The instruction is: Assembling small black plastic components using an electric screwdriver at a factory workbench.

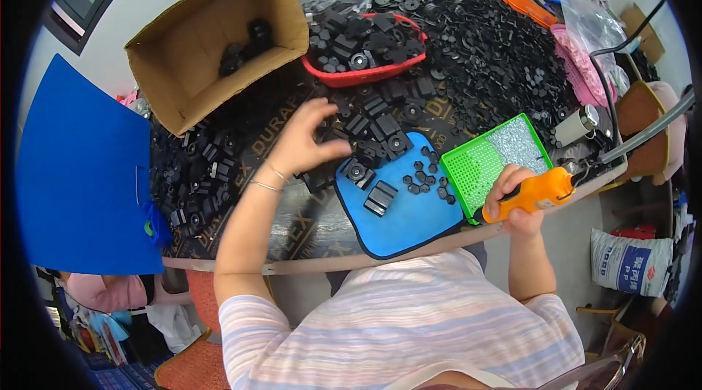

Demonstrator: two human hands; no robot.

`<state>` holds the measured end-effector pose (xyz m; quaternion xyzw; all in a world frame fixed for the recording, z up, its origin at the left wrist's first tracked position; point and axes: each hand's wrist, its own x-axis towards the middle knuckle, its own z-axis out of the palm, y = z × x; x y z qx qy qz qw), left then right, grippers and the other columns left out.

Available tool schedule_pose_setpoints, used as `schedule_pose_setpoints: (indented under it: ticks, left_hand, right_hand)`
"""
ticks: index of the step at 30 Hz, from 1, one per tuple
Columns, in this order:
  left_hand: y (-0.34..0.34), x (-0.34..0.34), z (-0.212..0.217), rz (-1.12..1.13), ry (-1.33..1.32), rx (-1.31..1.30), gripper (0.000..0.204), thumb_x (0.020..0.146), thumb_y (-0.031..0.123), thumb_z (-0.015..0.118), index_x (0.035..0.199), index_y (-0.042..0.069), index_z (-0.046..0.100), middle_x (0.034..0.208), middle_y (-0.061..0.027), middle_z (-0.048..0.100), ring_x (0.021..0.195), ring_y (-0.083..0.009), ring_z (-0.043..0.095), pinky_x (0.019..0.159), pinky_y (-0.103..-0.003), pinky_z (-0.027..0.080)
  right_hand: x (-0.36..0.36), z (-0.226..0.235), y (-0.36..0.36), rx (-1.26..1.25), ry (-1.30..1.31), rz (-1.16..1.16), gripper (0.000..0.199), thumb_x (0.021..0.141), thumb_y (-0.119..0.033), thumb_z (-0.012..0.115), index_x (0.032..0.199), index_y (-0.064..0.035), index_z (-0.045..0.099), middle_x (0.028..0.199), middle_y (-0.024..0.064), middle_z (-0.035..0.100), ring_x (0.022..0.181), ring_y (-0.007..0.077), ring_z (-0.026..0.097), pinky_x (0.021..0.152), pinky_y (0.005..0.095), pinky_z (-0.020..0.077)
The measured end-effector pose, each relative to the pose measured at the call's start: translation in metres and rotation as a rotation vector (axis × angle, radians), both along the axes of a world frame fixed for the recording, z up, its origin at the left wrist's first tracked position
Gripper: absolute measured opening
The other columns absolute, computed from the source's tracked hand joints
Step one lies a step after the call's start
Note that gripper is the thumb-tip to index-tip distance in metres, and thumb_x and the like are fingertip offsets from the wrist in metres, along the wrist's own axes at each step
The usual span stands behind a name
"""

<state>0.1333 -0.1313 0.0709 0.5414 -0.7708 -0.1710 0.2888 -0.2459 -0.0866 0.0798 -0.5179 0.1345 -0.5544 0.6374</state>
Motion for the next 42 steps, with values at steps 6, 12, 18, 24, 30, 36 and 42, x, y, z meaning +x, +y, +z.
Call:
schedule_pose_setpoints:
  ticks: [6,12,18,24,30,36,42]
  left_hand:
    - [0.005,-0.006,-0.051,0.271,-0.344,0.093,0.089,0.06,0.054,0.074,0.134,0.016,0.041,0.145,-0.0169,0.025,0.131,-0.0392,0.025,0.102,-0.041,0.034]
    - [-0.008,-0.014,-0.048,0.264,-0.309,0.101,0.069,0.067,0.02,0.074,0.129,0.012,0.044,0.133,-0.0199,0.037,0.117,-0.0379,0.04,0.098,-0.039,0.038]
    - [-0.004,-0.004,-0.05,0.241,-0.273,0.041,0.06,0.067,0.019,0.074,0.121,0.009,0.05,0.129,-0.0194,0.039,0.11,-0.0383,0.048,0.093,-0.039,0.043]
    - [0.015,0.01,-0.047,0.273,-0.157,-0.002,0.054,0.06,0.014,0.077,0.11,0.011,0.056,0.124,-0.0158,0.042,0.099,-0.0374,0.056,0.083,-0.04,0.049]
    - [-0.012,0.041,0.071,0.358,-0.3,-0.627,0.053,0.059,0.011,0.075,0.109,0.01,0.057,0.12,-0.0159,0.047,0.098,-0.0364,0.056,0.082,-0.039,0.05]
    - [-0.022,0.073,0.108,0.616,-0.699,-0.635,0.063,0.061,0.022,0.078,0.119,0.012,0.054,0.13,-0.0174,0.044,0.118,-0.0369,0.043,0.091,-0.044,0.042]
    - [0.05,0.006,-0.006,0.118,-0.124,-0.036,0.076,0.057,0.043,0.081,0.115,0.002,0.054,0.126,-0.0223,0.045,0.117,-0.0384,0.043,0.098,-0.043,0.037]
  right_hand:
    - [-0.003,0.02,-0.02,-0.1,-0.031,-0.14,0.038,0.074,-0.019,0.071,0.097,0.0,0.048,0.087,0.0111,0.047,0.06,0.0185,0.056,0.054,0.0281,0.0481]
    - [0.029,0.006,-0.093,-0.135,-0.052,-0.329,0.029,0.081,-0.011,0.062,0.106,-0.0029,0.049,0.093,0.0091,0.052,0.07,0.0188,0.056,0.065,0.0306,0.0465]
    - [0.049,-0.014,-0.124,-0.202,0.273,-0.575,0.061,0.073,-0.003,0.069,0.125,-0.0033,0.038,0.112,0.0087,0.049,0.1,0.0177,0.051,0.089,0.0309,0.0416]
    - [0.072,0.025,-0.063,-1.216,0.579,-0.967,0.044,0.069,-0.022,0.075,0.104,-0.006,0.054,0.116,0.014,0.045,0.106,0.0299,0.048,0.086,0.0427,0.0412]
    - [0.115,-0.017,-0.104,-0.844,1.167,-0.097,0.053,0.066,-0.01,0.07,0.116,-0.0108,0.053,0.123,0.014,0.045,0.117,0.0332,0.042,0.094,0.0423,0.0386]
    - [0.167,-0.029,-0.124,-0.747,1.427,-0.024,0.071,0.069,-0.031,0.072,0.132,-0.0169,0.041,0.135,0.0166,0.035,0.122,0.0375,0.037,0.098,0.0444,0.037]
    - [0.193,-0.045,-0.132,-0.603,1.455,-0.004,0.065,0.068,-0.029,0.074,0.127,-0.0172,0.048,0.133,0.0157,0.036,0.121,0.0407,0.033,0.1,0.0442,0.0352]
